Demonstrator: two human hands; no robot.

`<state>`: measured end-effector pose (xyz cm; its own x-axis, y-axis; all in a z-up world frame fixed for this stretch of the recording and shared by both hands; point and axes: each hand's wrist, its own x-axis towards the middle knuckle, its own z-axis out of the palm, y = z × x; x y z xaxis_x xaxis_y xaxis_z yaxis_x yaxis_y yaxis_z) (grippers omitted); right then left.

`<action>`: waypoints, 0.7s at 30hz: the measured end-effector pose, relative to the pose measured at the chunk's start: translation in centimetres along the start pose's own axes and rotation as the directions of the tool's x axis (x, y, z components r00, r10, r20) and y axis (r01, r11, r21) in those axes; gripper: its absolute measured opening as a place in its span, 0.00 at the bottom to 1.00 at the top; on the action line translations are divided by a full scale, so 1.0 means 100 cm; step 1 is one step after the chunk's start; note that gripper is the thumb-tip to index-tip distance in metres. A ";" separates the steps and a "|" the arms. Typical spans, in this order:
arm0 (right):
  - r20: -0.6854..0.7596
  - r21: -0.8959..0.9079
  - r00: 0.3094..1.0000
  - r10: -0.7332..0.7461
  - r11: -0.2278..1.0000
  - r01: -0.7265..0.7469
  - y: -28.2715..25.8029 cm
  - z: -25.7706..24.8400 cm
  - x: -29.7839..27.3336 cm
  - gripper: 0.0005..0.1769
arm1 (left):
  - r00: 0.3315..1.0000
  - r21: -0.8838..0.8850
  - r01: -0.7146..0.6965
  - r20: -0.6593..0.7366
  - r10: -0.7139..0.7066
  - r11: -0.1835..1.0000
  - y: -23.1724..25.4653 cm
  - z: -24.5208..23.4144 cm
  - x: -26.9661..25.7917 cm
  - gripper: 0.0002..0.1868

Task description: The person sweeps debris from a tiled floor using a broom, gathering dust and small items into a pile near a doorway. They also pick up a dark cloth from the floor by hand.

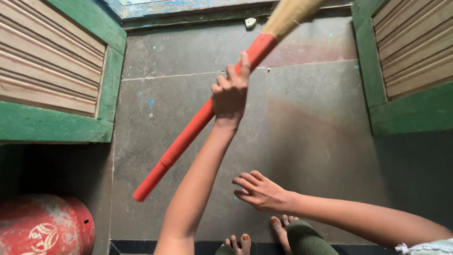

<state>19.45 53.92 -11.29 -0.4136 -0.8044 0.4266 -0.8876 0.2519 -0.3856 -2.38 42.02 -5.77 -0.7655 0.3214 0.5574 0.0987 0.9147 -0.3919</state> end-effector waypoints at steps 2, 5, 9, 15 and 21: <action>0.001 0.008 0.999 0.053 0.999 -0.053 -0.002 0.000 0.002 0.18 | 0.997 0.003 0.079 0.009 -0.079 0.997 -0.013 0.005 -0.007 0.24; -0.022 0.020 1.000 0.013 1.000 -0.013 -0.005 -0.003 0.005 0.11 | 0.999 0.016 0.037 0.012 -0.037 0.999 -0.047 0.012 -0.018 0.25; 0.004 -0.008 1.000 0.027 1.000 -0.027 -0.006 -0.007 -0.002 0.14 | 0.977 -0.042 -0.213 -0.016 0.213 0.976 -0.087 0.015 -0.062 0.26; -0.021 -0.059 0.999 -0.038 0.998 0.037 -0.008 -0.004 -0.007 0.12 | 0.763 -0.176 -0.578 0.229 0.604 0.797 -0.129 0.052 -0.142 0.29; 0.026 -0.044 0.999 -0.026 0.999 0.027 -0.011 0.000 -0.003 0.10 | 0.959 -0.166 -0.077 0.256 0.119 0.983 -0.092 0.109 -0.122 0.31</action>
<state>20.52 53.84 -11.02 -0.3853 -0.8244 0.4146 -0.9065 0.2539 -0.3375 -0.84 27.04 -16.93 -0.8856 0.3540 0.3006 0.2617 0.9152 -0.3066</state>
